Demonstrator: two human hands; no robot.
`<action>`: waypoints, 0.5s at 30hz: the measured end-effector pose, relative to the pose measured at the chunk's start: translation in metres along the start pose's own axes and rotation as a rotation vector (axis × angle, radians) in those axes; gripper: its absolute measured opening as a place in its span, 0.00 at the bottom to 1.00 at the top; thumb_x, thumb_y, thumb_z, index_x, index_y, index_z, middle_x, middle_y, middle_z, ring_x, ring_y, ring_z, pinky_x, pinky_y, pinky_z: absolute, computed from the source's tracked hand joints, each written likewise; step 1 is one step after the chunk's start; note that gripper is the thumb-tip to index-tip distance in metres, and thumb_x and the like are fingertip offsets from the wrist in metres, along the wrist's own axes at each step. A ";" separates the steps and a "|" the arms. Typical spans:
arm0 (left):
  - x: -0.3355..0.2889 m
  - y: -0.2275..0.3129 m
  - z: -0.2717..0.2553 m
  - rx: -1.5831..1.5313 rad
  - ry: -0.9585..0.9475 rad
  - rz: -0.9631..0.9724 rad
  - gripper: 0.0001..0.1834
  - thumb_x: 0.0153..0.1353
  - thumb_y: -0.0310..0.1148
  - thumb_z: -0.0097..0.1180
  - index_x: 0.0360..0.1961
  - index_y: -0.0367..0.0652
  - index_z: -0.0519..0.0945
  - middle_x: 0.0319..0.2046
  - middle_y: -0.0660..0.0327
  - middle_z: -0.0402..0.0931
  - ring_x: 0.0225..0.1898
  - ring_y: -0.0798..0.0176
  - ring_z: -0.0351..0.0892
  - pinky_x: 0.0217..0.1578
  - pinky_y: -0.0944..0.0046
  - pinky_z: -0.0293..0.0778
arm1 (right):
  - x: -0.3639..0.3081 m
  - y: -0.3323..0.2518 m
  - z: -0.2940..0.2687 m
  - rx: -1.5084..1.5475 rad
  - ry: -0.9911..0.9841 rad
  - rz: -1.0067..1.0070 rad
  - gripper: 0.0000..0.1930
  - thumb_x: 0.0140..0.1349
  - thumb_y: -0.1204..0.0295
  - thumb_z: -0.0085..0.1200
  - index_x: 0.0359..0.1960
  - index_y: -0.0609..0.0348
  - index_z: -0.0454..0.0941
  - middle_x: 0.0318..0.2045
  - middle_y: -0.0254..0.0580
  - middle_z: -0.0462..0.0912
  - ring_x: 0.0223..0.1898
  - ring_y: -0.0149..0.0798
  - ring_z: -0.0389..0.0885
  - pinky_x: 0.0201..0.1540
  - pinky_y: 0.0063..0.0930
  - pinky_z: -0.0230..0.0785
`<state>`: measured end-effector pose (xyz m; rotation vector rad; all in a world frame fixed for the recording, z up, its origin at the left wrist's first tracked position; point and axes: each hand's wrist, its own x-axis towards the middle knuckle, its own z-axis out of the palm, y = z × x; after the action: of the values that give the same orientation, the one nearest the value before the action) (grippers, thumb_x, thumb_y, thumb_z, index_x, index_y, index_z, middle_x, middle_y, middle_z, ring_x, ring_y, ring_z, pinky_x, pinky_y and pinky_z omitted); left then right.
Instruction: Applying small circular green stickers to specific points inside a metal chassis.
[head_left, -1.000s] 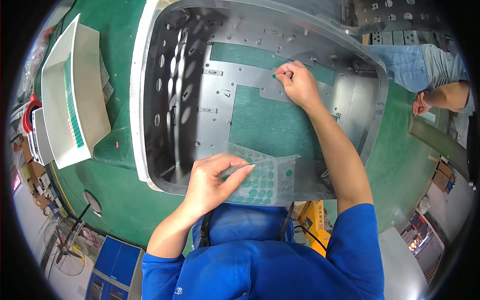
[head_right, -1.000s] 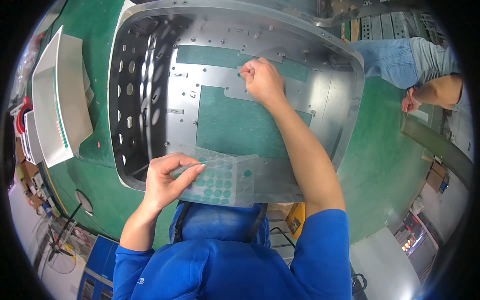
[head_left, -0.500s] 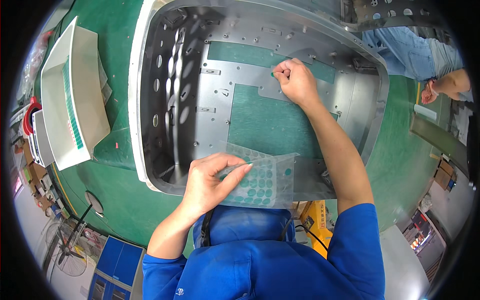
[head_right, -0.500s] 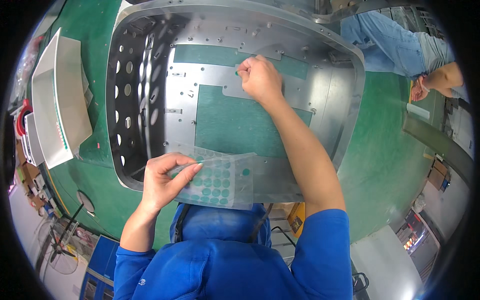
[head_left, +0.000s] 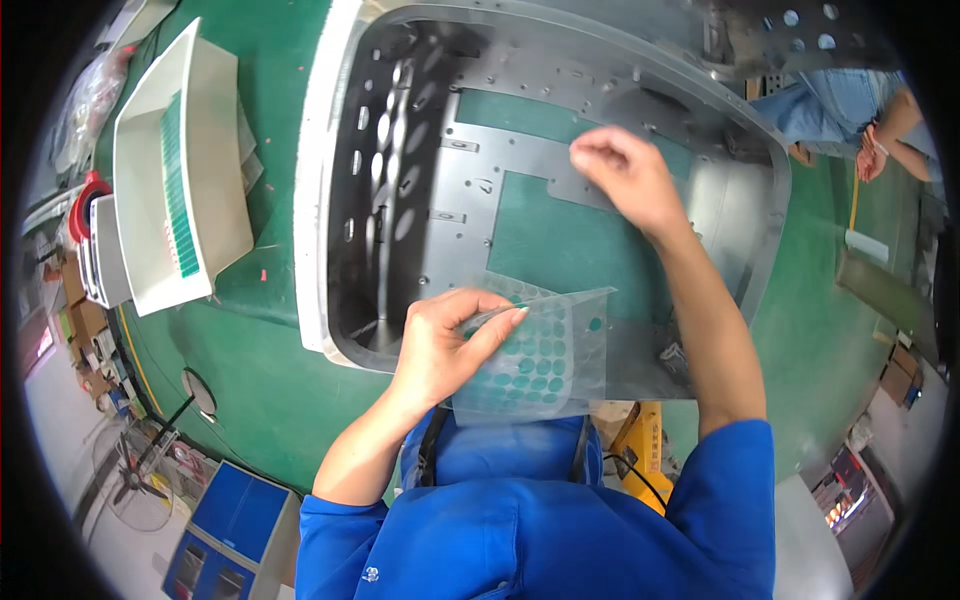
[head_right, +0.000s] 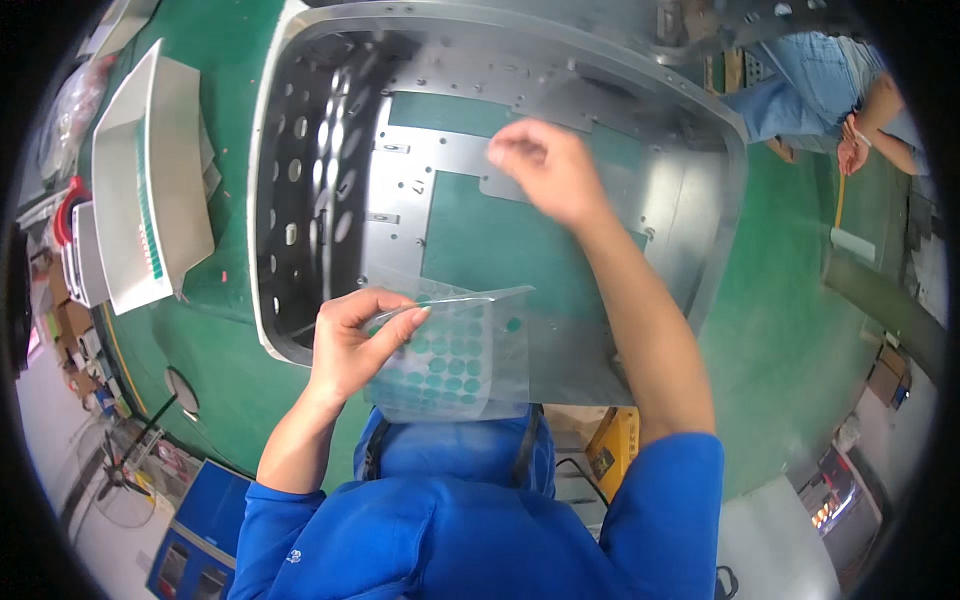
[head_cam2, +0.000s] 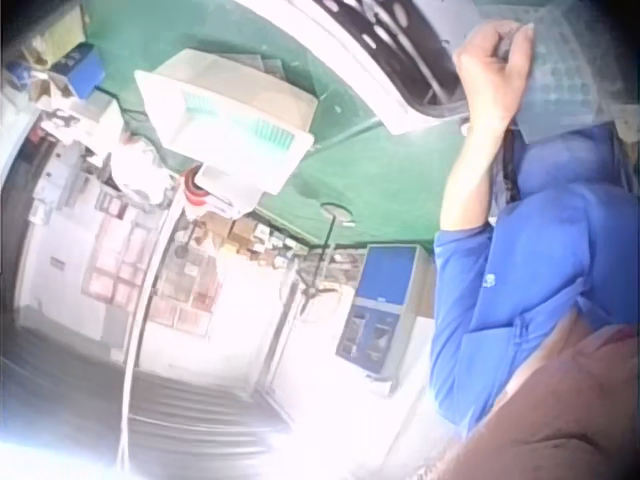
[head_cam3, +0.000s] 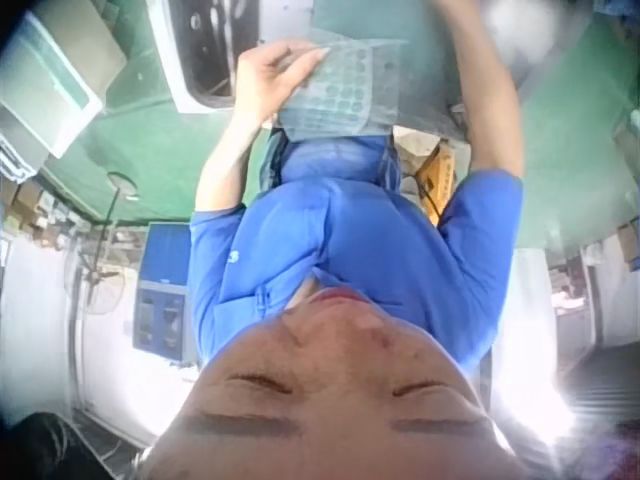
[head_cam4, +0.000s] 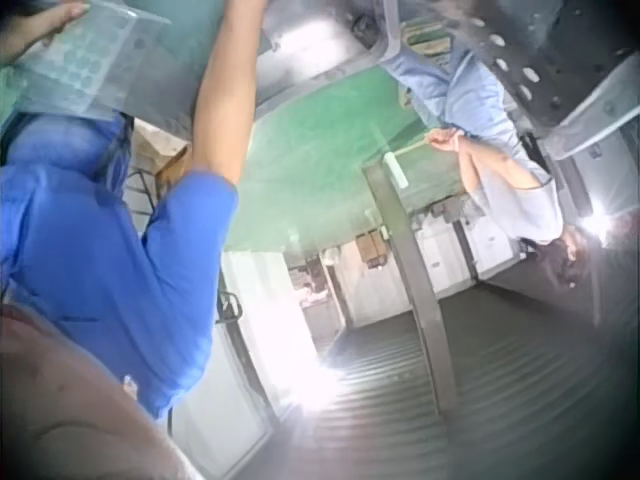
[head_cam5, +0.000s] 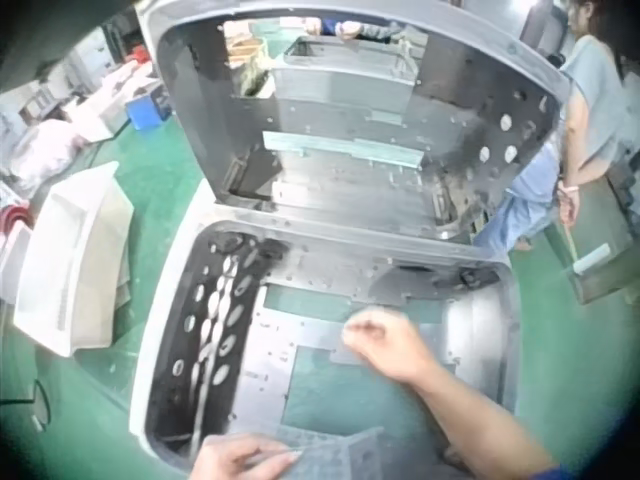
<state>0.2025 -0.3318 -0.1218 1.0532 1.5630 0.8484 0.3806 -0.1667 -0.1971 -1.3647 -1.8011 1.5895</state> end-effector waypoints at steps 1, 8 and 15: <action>-0.003 -0.002 -0.001 -0.012 0.018 -0.008 0.05 0.50 0.27 0.62 0.26 0.36 0.80 0.19 0.65 0.76 0.19 0.78 0.70 0.20 0.77 0.65 | -0.025 -0.036 0.005 0.241 -0.178 0.030 0.10 0.48 0.73 0.59 0.34 0.58 0.77 0.31 0.32 0.78 0.30 0.26 0.73 0.34 0.22 0.65; -0.008 0.006 -0.001 -0.252 -0.022 -0.094 0.06 0.49 0.26 0.61 0.29 0.36 0.80 0.22 0.57 0.78 0.24 0.70 0.76 0.27 0.72 0.70 | -0.084 -0.072 0.011 0.108 -0.417 0.063 0.05 0.49 0.77 0.58 0.30 0.60 0.79 0.27 0.35 0.80 0.30 0.27 0.75 0.34 0.21 0.66; -0.007 0.003 -0.004 -0.036 -0.041 0.031 0.04 0.50 0.25 0.60 0.27 0.36 0.80 0.23 0.56 0.78 0.24 0.66 0.77 0.26 0.70 0.70 | -0.094 -0.072 0.020 0.087 -0.297 -0.045 0.06 0.50 0.78 0.57 0.31 0.59 0.80 0.28 0.36 0.81 0.32 0.29 0.76 0.35 0.22 0.67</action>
<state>0.1999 -0.3370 -0.1158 1.0657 1.4953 0.8678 0.3788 -0.2484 -0.1087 -1.0870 -1.8842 1.9046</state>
